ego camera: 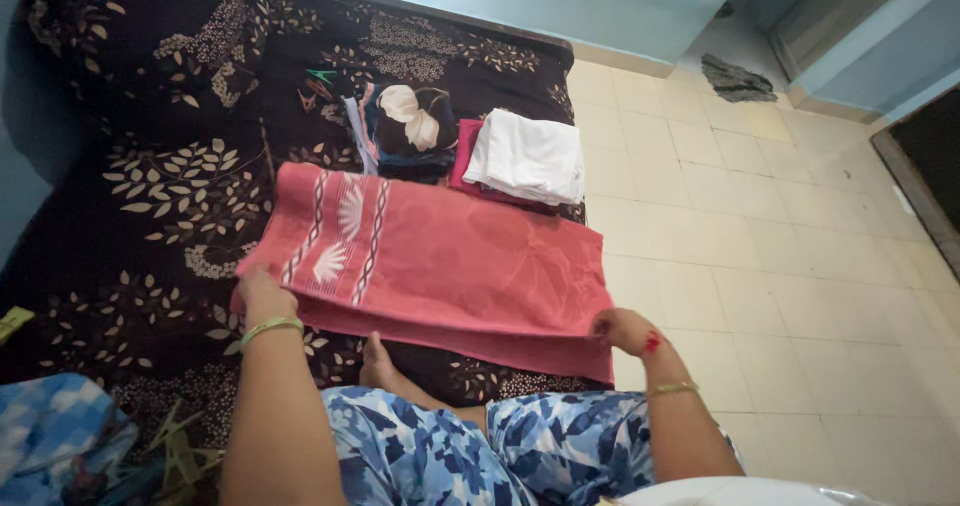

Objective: The person folds a patterned cloth and a pink towel on a bed by hand, adding them to a stack of folded items.

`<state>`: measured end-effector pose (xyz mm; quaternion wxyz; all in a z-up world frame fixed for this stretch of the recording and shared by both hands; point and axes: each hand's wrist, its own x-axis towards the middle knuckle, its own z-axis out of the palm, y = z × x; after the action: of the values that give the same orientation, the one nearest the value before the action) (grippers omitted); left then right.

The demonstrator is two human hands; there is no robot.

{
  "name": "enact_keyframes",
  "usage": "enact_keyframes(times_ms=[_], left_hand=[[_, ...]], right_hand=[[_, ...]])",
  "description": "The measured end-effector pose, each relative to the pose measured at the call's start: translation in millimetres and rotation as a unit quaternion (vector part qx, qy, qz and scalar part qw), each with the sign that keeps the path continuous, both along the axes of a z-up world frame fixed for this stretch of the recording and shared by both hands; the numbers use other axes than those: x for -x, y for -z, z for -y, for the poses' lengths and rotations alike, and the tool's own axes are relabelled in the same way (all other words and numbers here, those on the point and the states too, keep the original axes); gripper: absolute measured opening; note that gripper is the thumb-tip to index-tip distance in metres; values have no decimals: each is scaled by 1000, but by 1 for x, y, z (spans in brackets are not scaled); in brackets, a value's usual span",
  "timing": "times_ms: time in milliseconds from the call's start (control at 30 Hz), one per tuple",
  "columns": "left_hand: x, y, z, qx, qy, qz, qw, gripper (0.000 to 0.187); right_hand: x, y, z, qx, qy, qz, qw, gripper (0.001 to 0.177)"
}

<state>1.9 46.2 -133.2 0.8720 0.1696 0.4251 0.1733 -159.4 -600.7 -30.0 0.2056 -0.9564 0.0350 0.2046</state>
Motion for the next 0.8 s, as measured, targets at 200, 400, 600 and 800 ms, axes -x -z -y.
enact_keyframes(times_ms=[200,400,600,800], left_hand=[[5,0,-2,-44,-4,-17,999,33],[7,-3,-3,-95,-34,-64,993,33],[13,1,-12,-123,-68,-173,975,33],[13,-5,-16,-177,-97,-316,927,34]], right_hand=[[-21,33,4,62,-41,-50,996,25],[-6,38,2,41,-60,-103,992,18],[-21,47,-20,136,-167,-203,955,18],[-22,37,-10,112,-136,-260,949,37]])
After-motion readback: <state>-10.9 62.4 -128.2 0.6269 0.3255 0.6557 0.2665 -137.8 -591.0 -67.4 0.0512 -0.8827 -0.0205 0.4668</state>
